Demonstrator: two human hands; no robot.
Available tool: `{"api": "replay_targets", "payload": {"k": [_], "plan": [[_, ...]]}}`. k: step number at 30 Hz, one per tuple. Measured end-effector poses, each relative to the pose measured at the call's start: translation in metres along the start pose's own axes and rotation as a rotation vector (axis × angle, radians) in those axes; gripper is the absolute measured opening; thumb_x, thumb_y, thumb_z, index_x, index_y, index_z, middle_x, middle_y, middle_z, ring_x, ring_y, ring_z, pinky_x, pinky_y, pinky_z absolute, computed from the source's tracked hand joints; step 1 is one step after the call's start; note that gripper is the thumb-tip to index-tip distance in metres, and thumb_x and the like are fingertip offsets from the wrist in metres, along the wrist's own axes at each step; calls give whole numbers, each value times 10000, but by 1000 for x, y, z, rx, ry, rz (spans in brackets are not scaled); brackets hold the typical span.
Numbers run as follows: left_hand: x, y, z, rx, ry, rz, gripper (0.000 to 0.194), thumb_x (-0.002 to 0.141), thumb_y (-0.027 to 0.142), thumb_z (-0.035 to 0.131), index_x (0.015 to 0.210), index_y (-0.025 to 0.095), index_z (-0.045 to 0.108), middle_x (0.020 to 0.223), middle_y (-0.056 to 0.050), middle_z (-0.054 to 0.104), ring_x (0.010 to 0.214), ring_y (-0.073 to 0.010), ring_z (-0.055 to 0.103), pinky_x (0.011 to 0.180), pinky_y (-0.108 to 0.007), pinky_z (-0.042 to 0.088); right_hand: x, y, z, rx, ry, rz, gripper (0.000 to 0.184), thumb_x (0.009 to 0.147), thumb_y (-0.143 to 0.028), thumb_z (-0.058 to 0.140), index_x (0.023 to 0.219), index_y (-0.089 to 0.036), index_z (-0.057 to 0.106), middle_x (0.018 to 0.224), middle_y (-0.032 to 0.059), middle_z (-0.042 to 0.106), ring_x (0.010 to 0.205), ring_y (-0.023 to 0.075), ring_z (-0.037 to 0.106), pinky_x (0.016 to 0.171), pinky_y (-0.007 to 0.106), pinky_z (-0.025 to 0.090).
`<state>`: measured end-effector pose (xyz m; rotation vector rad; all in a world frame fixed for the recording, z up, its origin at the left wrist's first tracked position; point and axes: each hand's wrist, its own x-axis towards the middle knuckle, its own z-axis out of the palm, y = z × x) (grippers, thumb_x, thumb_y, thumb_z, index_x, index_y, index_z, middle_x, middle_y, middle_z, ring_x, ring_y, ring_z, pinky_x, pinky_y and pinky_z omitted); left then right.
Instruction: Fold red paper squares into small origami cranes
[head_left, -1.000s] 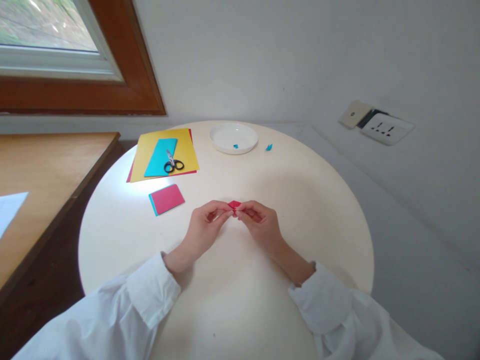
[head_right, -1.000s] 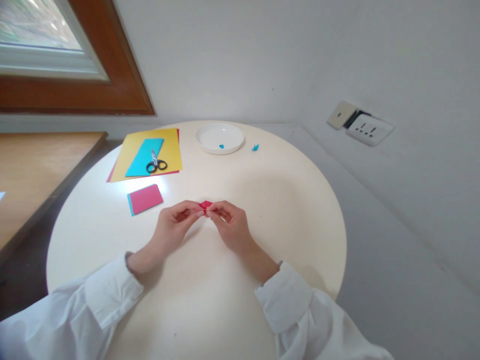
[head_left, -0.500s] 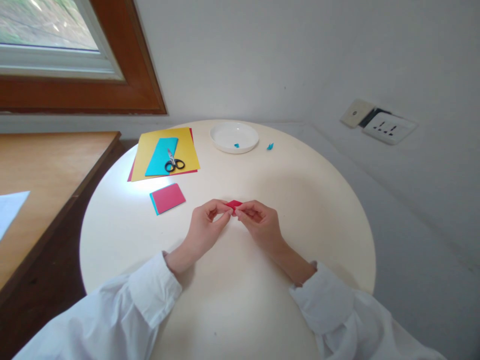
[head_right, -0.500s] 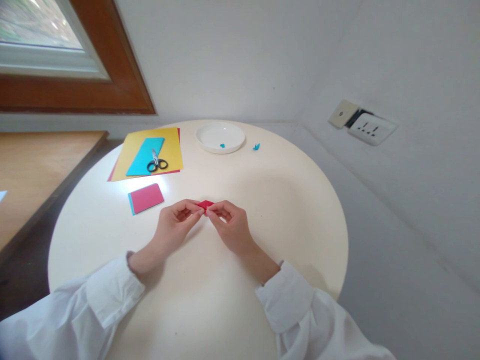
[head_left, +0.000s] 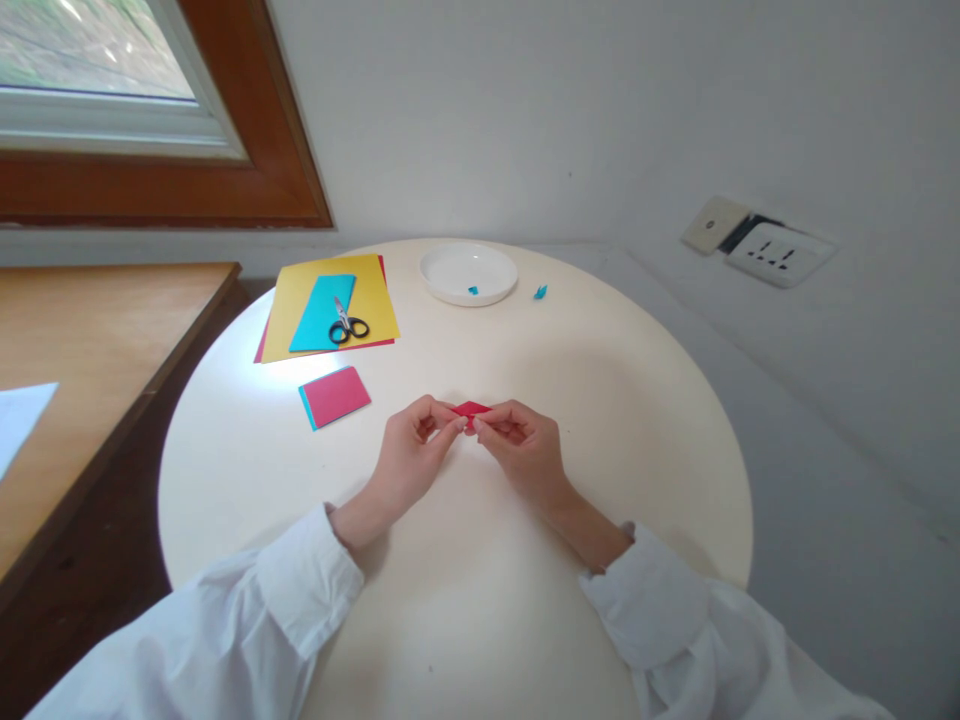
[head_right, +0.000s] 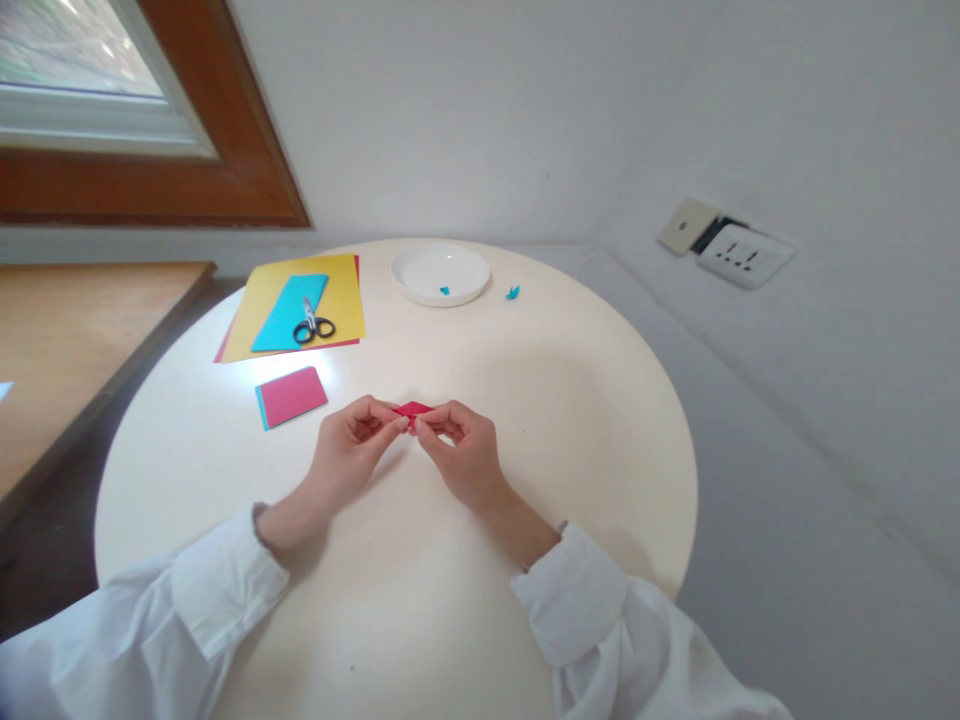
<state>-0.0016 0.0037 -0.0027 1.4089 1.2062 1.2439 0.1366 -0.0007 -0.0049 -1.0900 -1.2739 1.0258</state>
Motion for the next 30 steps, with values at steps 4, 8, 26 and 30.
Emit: {"api": "replay_targets", "payload": {"k": [4, 8, 26, 30], "plan": [[0, 0, 1, -7, -2, 8, 133, 719, 245, 648, 653, 147, 586, 625, -14, 614, 590, -120, 547, 554, -233, 421, 1, 2, 0, 9, 10, -9, 100, 642, -253, 675, 645, -171, 618, 667, 25, 691, 642, 162, 661, 659, 306, 559], [-1, 2, 2, 0, -7, 18, 138, 730, 243, 638, 648, 151, 576, 622, -14, 604, 584, -119, 536, 544, -234, 410, 1, 2, 1, 31, 16, -11, 89, 635, -240, 677, 641, -173, 618, 656, 21, 687, 635, 163, 665, 656, 306, 560], [-2, 0, 1, -151, -103, 0, 239, 721, 238, 665, 766, 192, 435, 611, 45, 543, 596, -102, 548, 535, -203, 384, 2, 0, -2, -3, -9, -28, 70, 617, -196, 660, 583, -176, 603, 589, -2, 652, 558, 127, 614, 576, 253, 523], [-1, -2, 1, -188, -133, -30, 214, 743, 217, 643, 784, 187, 436, 646, 21, 595, 631, -110, 579, 557, -205, 398, 3, 2, -3, -10, -57, -7, 77, 629, -216, 667, 600, -172, 610, 608, 8, 658, 570, 129, 617, 593, 256, 520]]}}
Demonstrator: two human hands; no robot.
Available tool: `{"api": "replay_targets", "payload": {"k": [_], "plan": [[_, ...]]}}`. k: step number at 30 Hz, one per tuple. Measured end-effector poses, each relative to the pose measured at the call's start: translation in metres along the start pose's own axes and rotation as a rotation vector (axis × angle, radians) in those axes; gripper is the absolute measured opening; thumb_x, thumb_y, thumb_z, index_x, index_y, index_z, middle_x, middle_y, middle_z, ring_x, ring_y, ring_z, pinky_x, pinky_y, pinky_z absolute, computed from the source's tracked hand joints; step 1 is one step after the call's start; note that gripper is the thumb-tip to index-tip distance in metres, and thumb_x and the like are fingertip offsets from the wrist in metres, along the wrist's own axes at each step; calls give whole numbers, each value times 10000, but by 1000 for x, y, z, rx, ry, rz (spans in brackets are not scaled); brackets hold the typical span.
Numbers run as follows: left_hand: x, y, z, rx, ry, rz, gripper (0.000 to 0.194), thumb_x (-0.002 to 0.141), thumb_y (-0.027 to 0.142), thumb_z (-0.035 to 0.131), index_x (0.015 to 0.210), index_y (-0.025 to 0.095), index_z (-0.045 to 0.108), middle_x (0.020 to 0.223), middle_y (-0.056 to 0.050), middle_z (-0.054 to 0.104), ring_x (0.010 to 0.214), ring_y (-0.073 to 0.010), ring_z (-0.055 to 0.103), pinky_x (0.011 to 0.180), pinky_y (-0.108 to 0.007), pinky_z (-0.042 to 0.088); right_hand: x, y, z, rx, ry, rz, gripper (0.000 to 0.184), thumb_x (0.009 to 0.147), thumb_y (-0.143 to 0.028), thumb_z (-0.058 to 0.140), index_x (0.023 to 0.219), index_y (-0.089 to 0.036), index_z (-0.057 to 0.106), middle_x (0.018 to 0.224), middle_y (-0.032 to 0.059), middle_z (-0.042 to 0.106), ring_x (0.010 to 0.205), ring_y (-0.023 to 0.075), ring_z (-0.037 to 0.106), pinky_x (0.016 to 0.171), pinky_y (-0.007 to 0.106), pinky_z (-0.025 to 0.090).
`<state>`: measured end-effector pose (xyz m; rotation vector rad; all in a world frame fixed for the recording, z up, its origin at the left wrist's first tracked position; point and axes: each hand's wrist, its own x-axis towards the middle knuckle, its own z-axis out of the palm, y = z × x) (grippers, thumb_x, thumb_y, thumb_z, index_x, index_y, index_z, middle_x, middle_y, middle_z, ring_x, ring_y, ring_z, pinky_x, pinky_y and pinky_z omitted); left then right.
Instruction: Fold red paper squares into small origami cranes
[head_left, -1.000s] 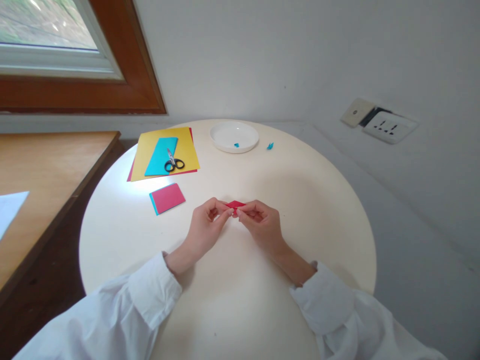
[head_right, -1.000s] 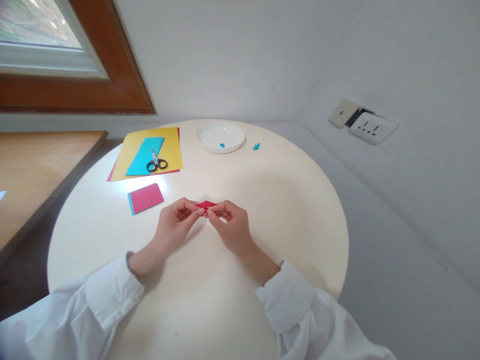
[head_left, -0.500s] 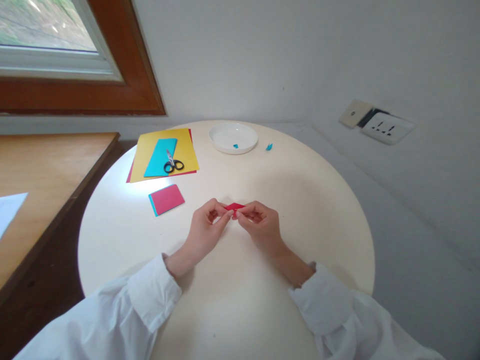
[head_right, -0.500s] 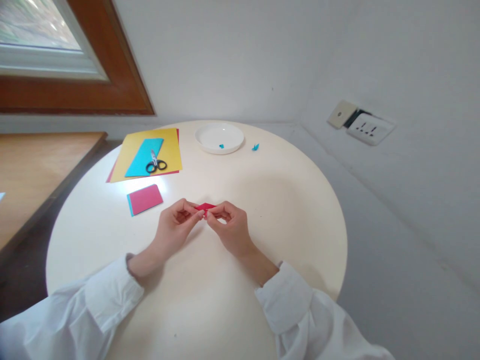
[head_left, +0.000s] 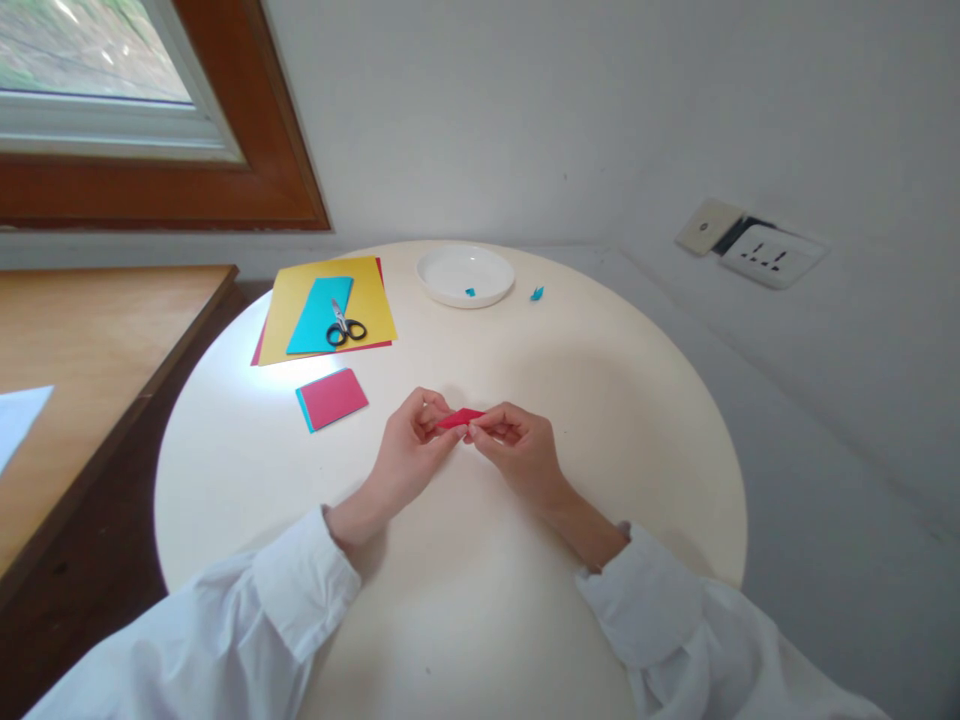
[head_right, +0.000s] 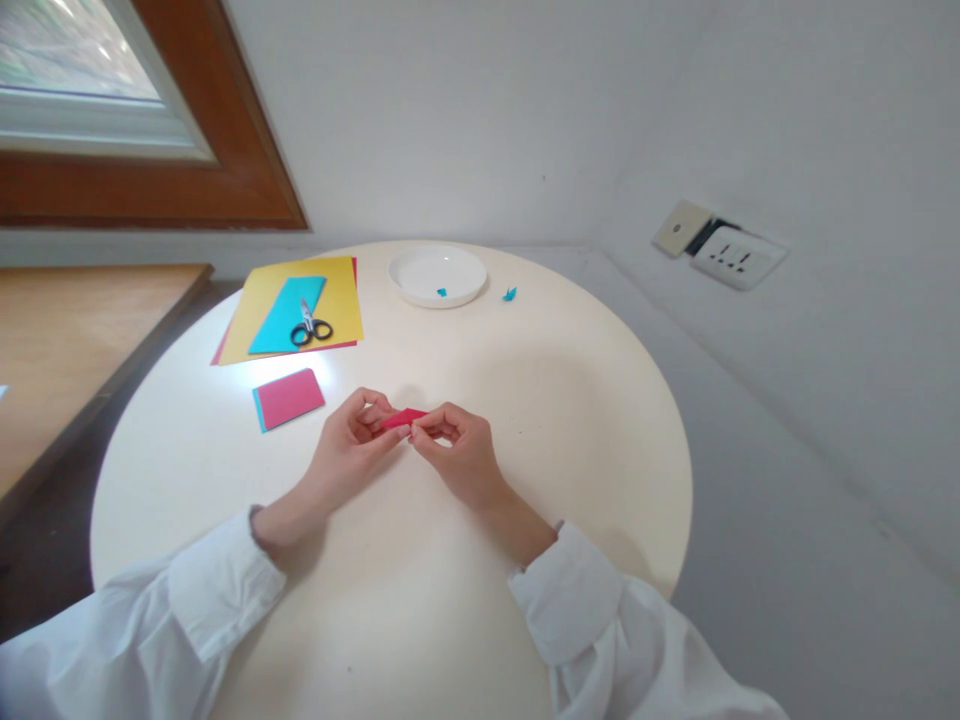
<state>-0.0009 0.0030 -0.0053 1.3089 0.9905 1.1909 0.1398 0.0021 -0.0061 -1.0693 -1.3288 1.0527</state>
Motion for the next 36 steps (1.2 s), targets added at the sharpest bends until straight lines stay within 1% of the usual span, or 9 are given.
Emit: {"api": "replay_targets", "payload": {"k": [3, 9, 17, 21, 27, 30, 33, 36], "plan": [[1, -1, -1, 26, 17, 8, 215, 739, 208, 646, 762, 184, 434, 622, 34, 574, 594, -93, 549, 535, -194, 378, 0, 1, 0, -3, -16, 2, 85, 642, -230, 668, 619, -175, 608, 626, 11, 665, 587, 133, 626, 612, 263, 526], [2, 1, -1, 9, -9, -14, 226, 749, 187, 633, 766, 197, 408, 568, 73, 513, 531, -69, 489, 493, -177, 339, 0, -1, 0, 13, -48, 29, 92, 656, -236, 668, 627, -179, 602, 634, 5, 665, 597, 131, 629, 629, 264, 532], [3, -3, -3, 40, -40, -4, 238, 749, 198, 632, 743, 196, 394, 610, 59, 495, 566, -83, 497, 510, -199, 352, -1, 1, -2, 4, -92, 41, 105, 673, -258, 674, 638, -180, 613, 645, 13, 689, 615, 142, 651, 640, 276, 542], [3, -3, -4, 62, -44, -11, 250, 744, 217, 636, 725, 198, 388, 603, 59, 478, 566, -90, 501, 507, -205, 352, -2, 2, -2, -21, -78, 30, 118, 686, -269, 670, 634, -181, 610, 647, 20, 696, 615, 150, 658, 636, 286, 549], [3, 2, -2, 99, -9, -2, 273, 715, 197, 658, 671, 189, 389, 564, 66, 442, 514, -70, 452, 468, -190, 316, -2, 2, -1, -6, -55, 33, 148, 675, -280, 685, 622, -185, 585, 644, 23, 701, 617, 160, 666, 635, 301, 559], [3, 5, -1, 47, -3, -25, 254, 711, 208, 661, 689, 188, 409, 576, 55, 520, 540, -84, 524, 485, -192, 354, -2, 4, -1, 8, -56, 36, 140, 680, -283, 683, 642, -182, 593, 637, 19, 694, 614, 154, 664, 638, 294, 558], [4, 4, -2, -54, -13, -62, 244, 716, 248, 661, 732, 186, 426, 631, 19, 629, 626, -121, 613, 578, -225, 437, -1, 5, -2, 18, -51, 30, 117, 690, -283, 669, 686, -181, 613, 656, 17, 690, 623, 152, 665, 641, 288, 556], [5, 1, -3, -92, 0, -79, 262, 705, 274, 678, 749, 185, 436, 632, 12, 652, 647, -139, 636, 621, -254, 462, 0, 6, -3, 24, -46, 25, 108, 691, -278, 666, 709, -182, 620, 676, 19, 691, 645, 157, 670, 659, 293, 556]]}}
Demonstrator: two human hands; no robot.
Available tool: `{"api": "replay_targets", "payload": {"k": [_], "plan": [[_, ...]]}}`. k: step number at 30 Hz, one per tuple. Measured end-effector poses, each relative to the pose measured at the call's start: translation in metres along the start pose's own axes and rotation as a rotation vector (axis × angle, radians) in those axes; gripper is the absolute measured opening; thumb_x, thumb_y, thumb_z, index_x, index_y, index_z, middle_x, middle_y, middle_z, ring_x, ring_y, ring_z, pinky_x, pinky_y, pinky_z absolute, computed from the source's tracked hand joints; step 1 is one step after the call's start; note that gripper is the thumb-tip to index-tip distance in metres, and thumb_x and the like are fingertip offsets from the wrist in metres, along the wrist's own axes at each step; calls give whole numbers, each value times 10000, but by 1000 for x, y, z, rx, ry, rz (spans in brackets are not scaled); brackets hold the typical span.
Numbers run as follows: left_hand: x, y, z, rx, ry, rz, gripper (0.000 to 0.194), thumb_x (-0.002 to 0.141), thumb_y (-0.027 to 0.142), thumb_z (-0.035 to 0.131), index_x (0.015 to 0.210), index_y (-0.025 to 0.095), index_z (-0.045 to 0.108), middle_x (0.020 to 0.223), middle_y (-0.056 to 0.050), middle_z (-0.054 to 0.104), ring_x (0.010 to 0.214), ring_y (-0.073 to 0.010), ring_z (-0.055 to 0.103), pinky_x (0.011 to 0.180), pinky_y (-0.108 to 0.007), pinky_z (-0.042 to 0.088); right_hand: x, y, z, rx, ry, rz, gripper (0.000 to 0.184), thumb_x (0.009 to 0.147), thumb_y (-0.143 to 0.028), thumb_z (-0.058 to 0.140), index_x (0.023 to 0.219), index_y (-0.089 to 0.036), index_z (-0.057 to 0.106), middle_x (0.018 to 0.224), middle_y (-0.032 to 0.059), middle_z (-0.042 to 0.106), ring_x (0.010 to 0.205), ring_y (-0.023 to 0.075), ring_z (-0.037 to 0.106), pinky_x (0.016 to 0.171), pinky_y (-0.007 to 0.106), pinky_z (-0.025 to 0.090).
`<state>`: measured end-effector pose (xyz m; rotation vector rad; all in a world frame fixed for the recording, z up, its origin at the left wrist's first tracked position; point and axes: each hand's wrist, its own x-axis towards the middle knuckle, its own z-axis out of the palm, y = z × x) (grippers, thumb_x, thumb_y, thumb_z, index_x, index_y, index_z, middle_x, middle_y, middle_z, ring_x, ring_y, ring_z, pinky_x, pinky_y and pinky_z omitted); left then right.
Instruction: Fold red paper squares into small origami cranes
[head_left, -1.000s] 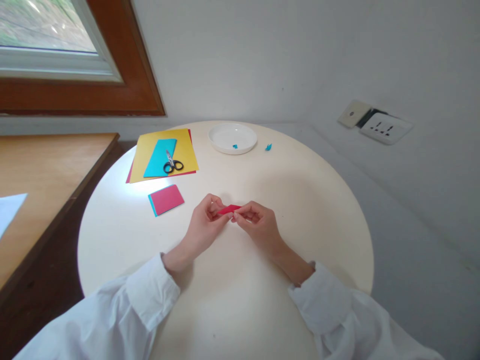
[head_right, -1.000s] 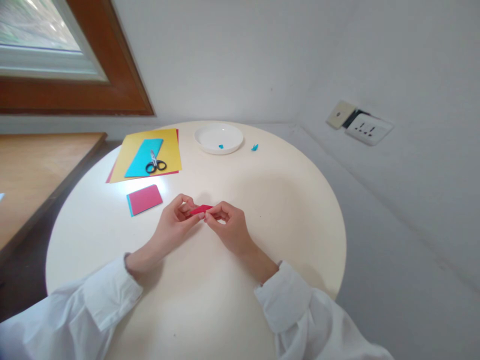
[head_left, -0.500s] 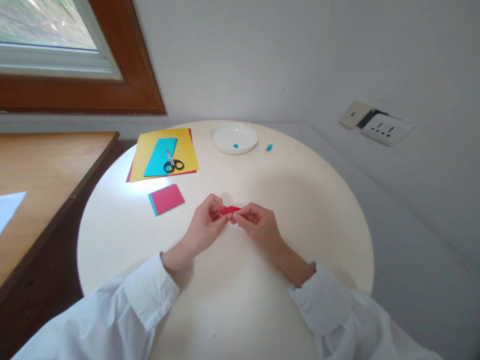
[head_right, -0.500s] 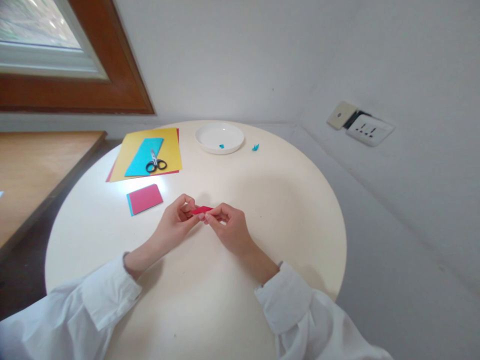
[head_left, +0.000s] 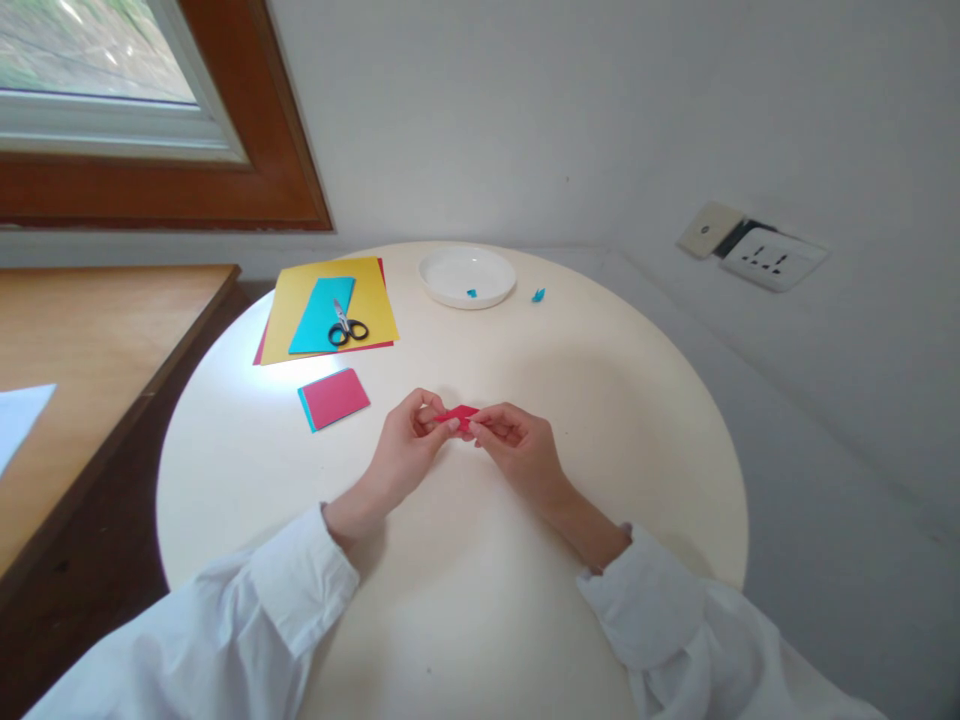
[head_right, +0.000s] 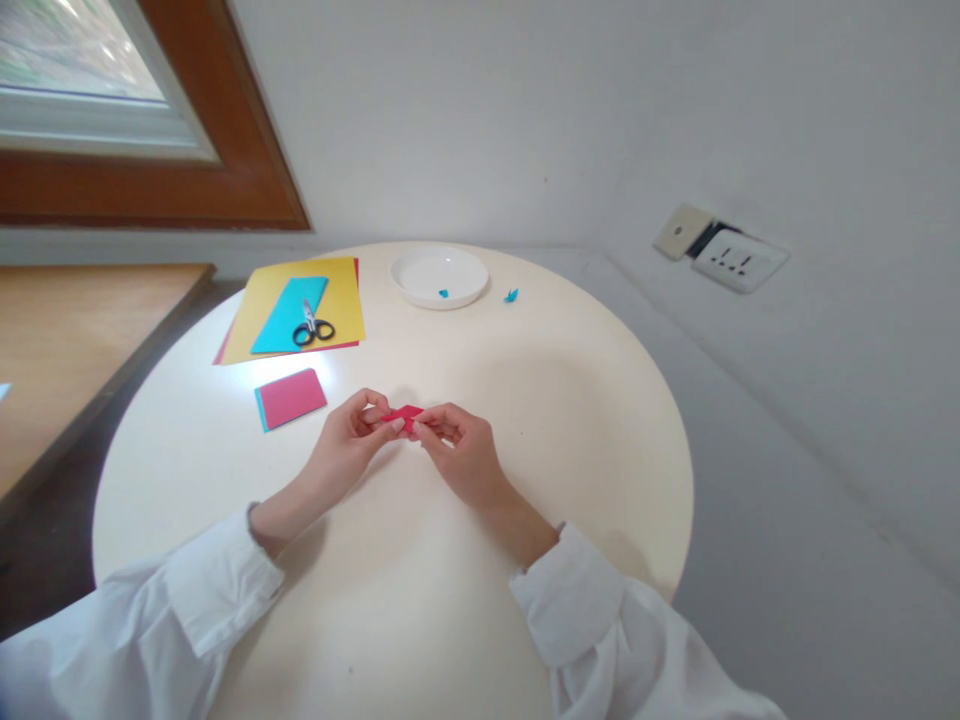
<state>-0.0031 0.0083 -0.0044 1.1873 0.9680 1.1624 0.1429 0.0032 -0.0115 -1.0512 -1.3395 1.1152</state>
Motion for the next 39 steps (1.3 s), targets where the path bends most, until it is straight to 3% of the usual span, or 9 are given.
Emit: {"api": "replay_targets", "payload": {"k": [9, 21, 33, 39], "plan": [[-2, 2, 1, 91, 3, 45, 237, 729, 282, 655, 739, 187, 438, 636, 8, 634, 658, -149, 639, 599, -251, 459, -1, 0, 1, 18, 14, -5, 117, 705, -292, 663, 703, -182, 623, 691, 30, 706, 650, 166, 677, 678, 316, 565], [-3, 1, 2, 305, 54, 72, 238, 711, 276, 645, 665, 184, 431, 597, 39, 503, 561, -101, 496, 503, -216, 356, -1, -4, 3, -51, 41, -33, 92, 675, -255, 664, 667, -177, 616, 665, 27, 696, 626, 159, 666, 639, 293, 555], [-3, 5, 3, 133, 58, 19, 325, 665, 328, 690, 618, 189, 400, 561, 47, 505, 566, -106, 514, 523, -222, 365, -3, 0, 3, -29, 0, -46, 141, 738, -321, 627, 736, -185, 589, 673, 17, 678, 631, 149, 665, 617, 281, 560], [-3, 6, 4, 152, 79, 20, 299, 673, 297, 681, 612, 189, 409, 556, 45, 499, 561, -107, 504, 522, -226, 368, -3, -2, 3, -38, 9, -60, 124, 743, -307, 622, 750, -191, 580, 679, 11, 666, 621, 141, 653, 618, 280, 557]]}}
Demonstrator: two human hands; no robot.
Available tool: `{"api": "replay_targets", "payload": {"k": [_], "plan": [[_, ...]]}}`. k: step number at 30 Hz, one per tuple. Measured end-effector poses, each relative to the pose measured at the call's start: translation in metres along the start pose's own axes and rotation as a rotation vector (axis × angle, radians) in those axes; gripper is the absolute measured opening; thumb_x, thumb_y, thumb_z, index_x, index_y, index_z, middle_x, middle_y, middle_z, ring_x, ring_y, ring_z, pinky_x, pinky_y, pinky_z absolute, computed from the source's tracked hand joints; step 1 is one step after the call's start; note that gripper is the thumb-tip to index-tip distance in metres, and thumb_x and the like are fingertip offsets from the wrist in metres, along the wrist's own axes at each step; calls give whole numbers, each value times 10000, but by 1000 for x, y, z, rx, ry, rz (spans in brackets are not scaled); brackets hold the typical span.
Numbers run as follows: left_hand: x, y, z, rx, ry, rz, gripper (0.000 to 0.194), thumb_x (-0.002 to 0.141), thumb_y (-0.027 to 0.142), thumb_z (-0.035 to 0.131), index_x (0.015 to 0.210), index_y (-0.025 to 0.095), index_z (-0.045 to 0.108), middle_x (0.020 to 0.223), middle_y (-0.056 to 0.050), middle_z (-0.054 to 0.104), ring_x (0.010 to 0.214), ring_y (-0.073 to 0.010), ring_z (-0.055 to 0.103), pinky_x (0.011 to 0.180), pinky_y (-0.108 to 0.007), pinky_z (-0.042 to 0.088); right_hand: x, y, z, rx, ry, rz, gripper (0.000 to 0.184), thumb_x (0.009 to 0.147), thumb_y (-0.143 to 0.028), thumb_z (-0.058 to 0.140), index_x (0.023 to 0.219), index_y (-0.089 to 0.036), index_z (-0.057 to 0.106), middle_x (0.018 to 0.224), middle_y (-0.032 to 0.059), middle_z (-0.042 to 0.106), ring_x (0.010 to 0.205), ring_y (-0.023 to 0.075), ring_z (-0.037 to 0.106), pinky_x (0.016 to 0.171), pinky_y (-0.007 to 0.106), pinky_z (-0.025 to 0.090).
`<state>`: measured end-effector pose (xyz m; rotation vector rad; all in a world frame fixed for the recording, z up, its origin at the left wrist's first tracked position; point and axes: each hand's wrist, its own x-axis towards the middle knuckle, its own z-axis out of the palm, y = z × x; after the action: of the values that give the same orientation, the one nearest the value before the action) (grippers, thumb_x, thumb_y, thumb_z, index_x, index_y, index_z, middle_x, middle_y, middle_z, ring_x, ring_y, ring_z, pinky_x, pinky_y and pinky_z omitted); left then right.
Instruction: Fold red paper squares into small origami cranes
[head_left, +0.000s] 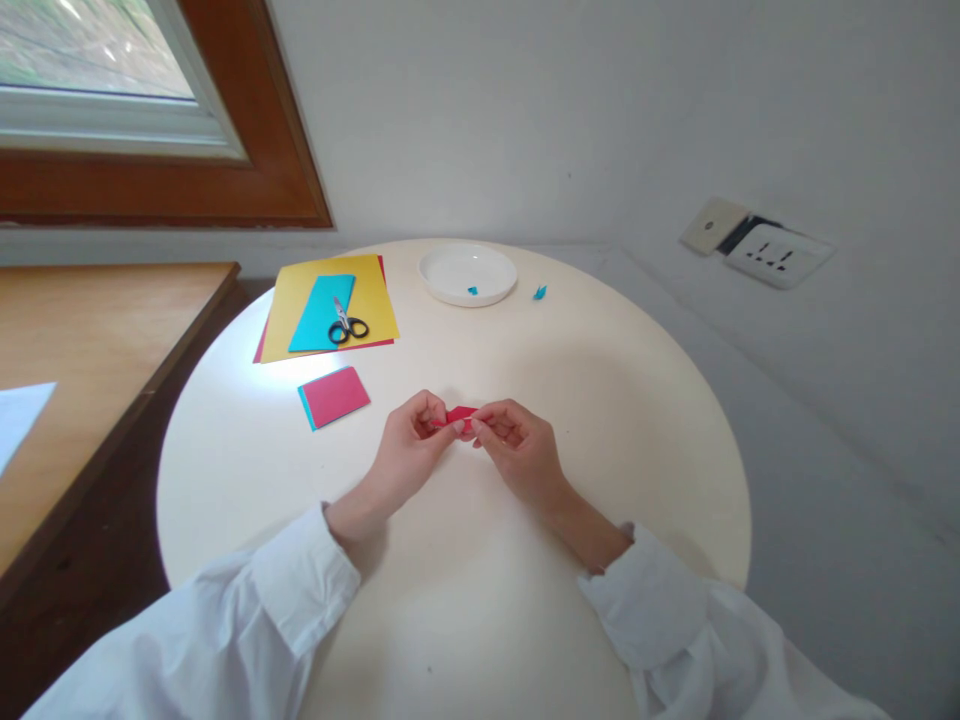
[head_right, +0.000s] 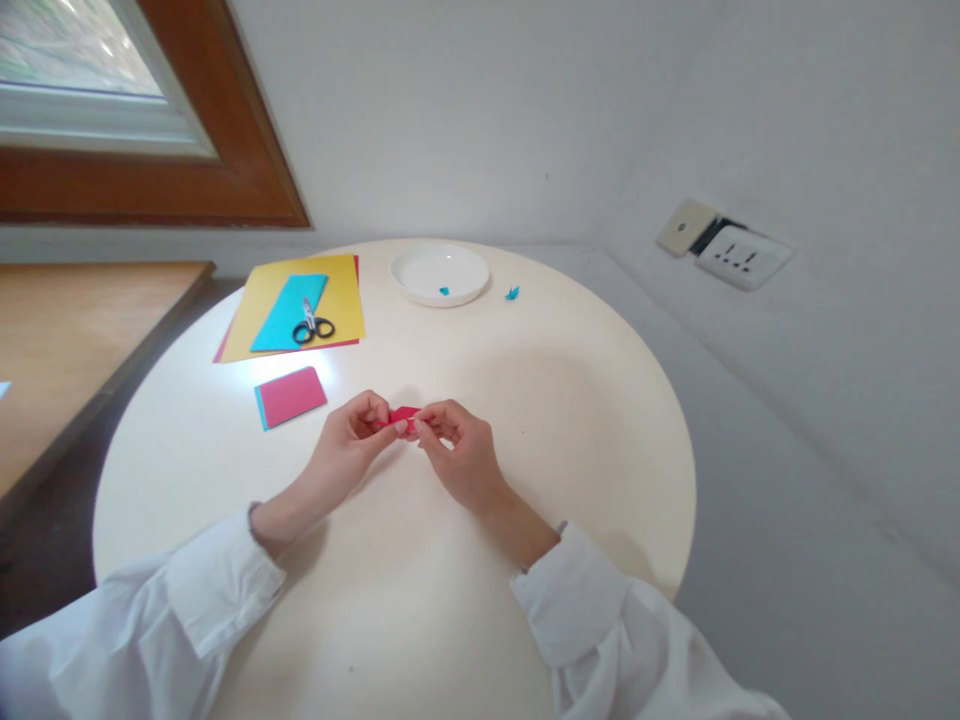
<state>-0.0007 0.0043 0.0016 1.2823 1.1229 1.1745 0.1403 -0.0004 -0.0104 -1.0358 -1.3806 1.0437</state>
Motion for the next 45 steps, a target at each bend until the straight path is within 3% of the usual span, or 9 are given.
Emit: {"api": "replay_targets", "payload": {"k": [7, 13, 20, 29, 34, 37, 40, 45], "plan": [[0, -1, 0, -16, 4, -6, 306, 671, 298, 686, 613, 191, 406, 557, 44, 494, 556, -107, 498, 515, -227, 366, 1, 3, -1, 36, -13, -11, 73, 762, -255, 588, 784, -190, 563, 701, 4, 660, 610, 122, 650, 608, 263, 556], [0, 0, 0, 20, 0, 4, 301, 683, 294, 668, 614, 189, 394, 556, 54, 453, 549, -97, 462, 514, -224, 340, 0, 1, 1, 42, -8, -16, 155, 716, -235, 650, 826, -195, 548, 742, 13, 683, 685, 140, 672, 667, 273, 560], [0, 3, 1, 0, -5, 7, 298, 671, 281, 673, 611, 186, 397, 532, 70, 433, 516, -81, 418, 496, -214, 317, 2, 1, 1, 112, 0, -44, 177, 722, -207, 632, 812, -219, 480, 657, -37, 665, 596, 110, 652, 606, 249, 547], [0, 0, -1, 32, 5, 17, 277, 692, 242, 654, 620, 180, 395, 535, 76, 396, 497, -62, 372, 466, -199, 273, 2, 3, -1, 89, -13, 11, 147, 763, -245, 563, 843, -223, 442, 618, -36, 658, 564, 122, 629, 558, 259, 501], [2, -6, -2, 35, -47, 4, 272, 705, 196, 651, 665, 186, 382, 567, 73, 422, 506, -55, 412, 463, -181, 289, 5, 4, -7, -95, 90, -29, 64, 784, -247, 518, 825, -215, 481, 499, -80, 495, 451, 90, 483, 458, 216, 387], [2, -7, -1, -41, -133, -59, 271, 714, 198, 647, 719, 196, 376, 606, 59, 505, 556, -78, 520, 508, -189, 367, 7, 2, -9, -220, 103, -100, 96, 767, -256, 543, 844, -199, 557, 651, -19, 560, 591, 113, 536, 537, 240, 431], [2, -9, 0, -100, -196, -82, 282, 710, 199, 653, 749, 201, 373, 632, 47, 563, 609, -107, 584, 559, -215, 420, 7, -1, -10, -268, 12, -118, 164, 752, -256, 566, 894, -191, 618, 835, 44, 631, 729, 145, 586, 625, 272, 470], [2, -13, -1, -125, -232, -83, 268, 723, 187, 644, 814, 208, 393, 666, 34, 618, 624, -108, 601, 557, -204, 416, 7, -1, -9, -264, -55, -96, 82, 728, -220, 587, 741, -195, 664, 719, 28, 671, 639, 137, 581, 595, 266, 457]]}}
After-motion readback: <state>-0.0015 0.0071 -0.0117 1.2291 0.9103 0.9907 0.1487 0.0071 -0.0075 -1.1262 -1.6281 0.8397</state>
